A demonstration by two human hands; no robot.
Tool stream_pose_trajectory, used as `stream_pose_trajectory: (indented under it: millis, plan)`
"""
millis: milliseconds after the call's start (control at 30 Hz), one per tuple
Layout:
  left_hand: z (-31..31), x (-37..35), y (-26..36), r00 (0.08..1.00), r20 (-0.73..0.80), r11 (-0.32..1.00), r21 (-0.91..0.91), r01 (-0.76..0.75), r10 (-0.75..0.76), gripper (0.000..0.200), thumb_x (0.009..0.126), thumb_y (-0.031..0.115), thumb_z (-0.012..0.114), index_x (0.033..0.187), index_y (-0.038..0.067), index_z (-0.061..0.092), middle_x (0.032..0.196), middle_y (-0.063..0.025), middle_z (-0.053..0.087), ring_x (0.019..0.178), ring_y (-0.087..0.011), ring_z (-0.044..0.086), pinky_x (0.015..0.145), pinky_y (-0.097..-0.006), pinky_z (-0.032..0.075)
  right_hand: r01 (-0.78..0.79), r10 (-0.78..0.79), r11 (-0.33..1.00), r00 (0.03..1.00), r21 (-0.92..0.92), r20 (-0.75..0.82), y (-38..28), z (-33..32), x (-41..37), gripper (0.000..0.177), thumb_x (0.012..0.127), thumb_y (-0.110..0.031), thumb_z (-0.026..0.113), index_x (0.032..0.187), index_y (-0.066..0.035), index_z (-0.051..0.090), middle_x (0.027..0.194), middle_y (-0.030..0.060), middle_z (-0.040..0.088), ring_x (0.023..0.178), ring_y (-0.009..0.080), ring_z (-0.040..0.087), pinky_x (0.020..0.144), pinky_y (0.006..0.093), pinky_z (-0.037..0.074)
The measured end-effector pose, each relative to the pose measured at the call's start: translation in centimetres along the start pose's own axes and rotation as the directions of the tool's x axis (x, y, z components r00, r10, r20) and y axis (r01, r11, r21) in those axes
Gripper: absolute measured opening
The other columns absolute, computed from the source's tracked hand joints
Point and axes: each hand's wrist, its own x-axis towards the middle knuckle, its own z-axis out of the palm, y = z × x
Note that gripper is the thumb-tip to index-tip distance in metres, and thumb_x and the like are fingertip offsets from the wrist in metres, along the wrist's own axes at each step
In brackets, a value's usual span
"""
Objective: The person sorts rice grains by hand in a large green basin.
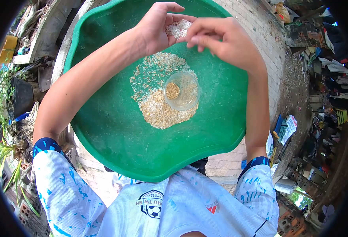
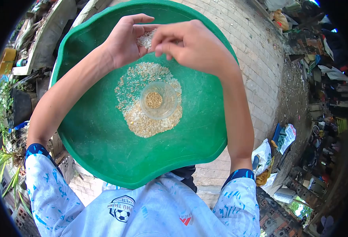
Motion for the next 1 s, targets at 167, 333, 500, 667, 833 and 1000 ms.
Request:
stream_pose_trajectory:
  millis: [167, 333, 500, 667, 833, 1000]
  plan:
    - [-0.5, 0.5, 0.4, 0.993, 0.114, 1.0, -0.03, -0.001, 0.004, 0.053, 0.089, 0.011, 0.041, 0.135, -0.016, 0.043, 0.126, -0.0234, 0.058, 0.113, -0.0273, 0.063, 0.101, -0.0346, 0.052, 0.189, -0.165, 0.973, 0.971, -0.133, 0.174, 0.6, -0.1, -0.2, 0.01, 0.083, -0.012, 0.073, 0.091, -0.006, 0.076, 0.08, 0.0073, 0.073, 0.068, 0.0127, 0.064, 0.062, 0.0275, 0.048]
    - [-0.9, 1.0, -0.1, 0.988, 0.136, 0.997, 0.009, -0.072, 0.07, 0.058, 0.077, -0.003, 0.037, 0.133, -0.017, 0.043, 0.126, -0.0232, 0.057, 0.111, -0.0274, 0.063, 0.098, -0.0344, 0.056, 0.138, -0.176, 0.972, 0.963, -0.191, -0.202, 1.4, -0.8, 0.2, 0.015, 0.083, -0.013, 0.073, 0.095, -0.005, 0.077, 0.082, 0.0095, 0.073, 0.069, 0.0168, 0.066, 0.066, 0.0278, 0.051]
    - [0.1, 0.3, 0.2, 0.998, 0.032, 0.998, 0.027, -0.058, 0.057, 0.054, 0.079, 0.001, 0.04, 0.13, -0.015, 0.046, 0.124, -0.0218, 0.057, 0.109, -0.0266, 0.063, 0.095, -0.0348, 0.058, 0.109, -0.216, 0.924, 0.939, -0.366, -0.266, 1.5, -0.6, 0.2, 0.015, 0.083, -0.012, 0.071, 0.094, -0.003, 0.075, 0.083, 0.0122, 0.072, 0.07, 0.022, 0.066, 0.068, 0.0322, 0.052]
    - [-1.3, 1.0, 0.3, 0.993, 0.117, 0.998, -0.061, 0.0, 0.007, 0.05, 0.091, 0.018, 0.05, 0.13, -0.013, 0.046, 0.123, -0.0196, 0.057, 0.108, -0.0262, 0.064, 0.096, -0.037, 0.058, 0.138, -0.249, 0.886, 0.947, -0.443, -0.203, 1.5, 0.5, 0.5, 0.01, 0.083, -0.008, 0.066, 0.088, -0.001, 0.071, 0.085, 0.0148, 0.066, 0.083, 0.031, 0.065, 0.078, 0.0391, 0.052]
    - [0.2, 0.1, 0.0, 0.999, -0.005, 0.999, -0.036, -0.034, 0.034, 0.056, 0.096, 0.031, 0.053, 0.131, -0.012, 0.046, 0.121, -0.0177, 0.058, 0.106, -0.0256, 0.064, 0.096, -0.0374, 0.058, 0.143, -0.297, 0.848, 0.926, -0.51, -0.235, 1.7, 0.8, 0.4, 0.009, 0.087, -0.007, 0.061, 0.09, 0.001, 0.065, 0.087, 0.0156, 0.065, 0.085, 0.0332, 0.064, 0.08, 0.0417, 0.051]
    - [0.2, 0.2, 0.3, 1.0, 0.013, 0.998, -0.064, -0.024, 0.025, 0.061, 0.097, 0.039, 0.055, 0.13, -0.011, 0.046, 0.116, -0.0155, 0.059, 0.105, -0.0247, 0.064, 0.097, -0.0381, 0.057, 0.211, -0.362, 0.882, 0.876, -0.421, -0.318, 0.7, 0.8, 0.6, 0.008, 0.089, -0.006, 0.06, 0.093, 0.001, 0.063, 0.088, 0.0161, 0.065, 0.083, 0.0331, 0.064, 0.078, 0.0414, 0.051]
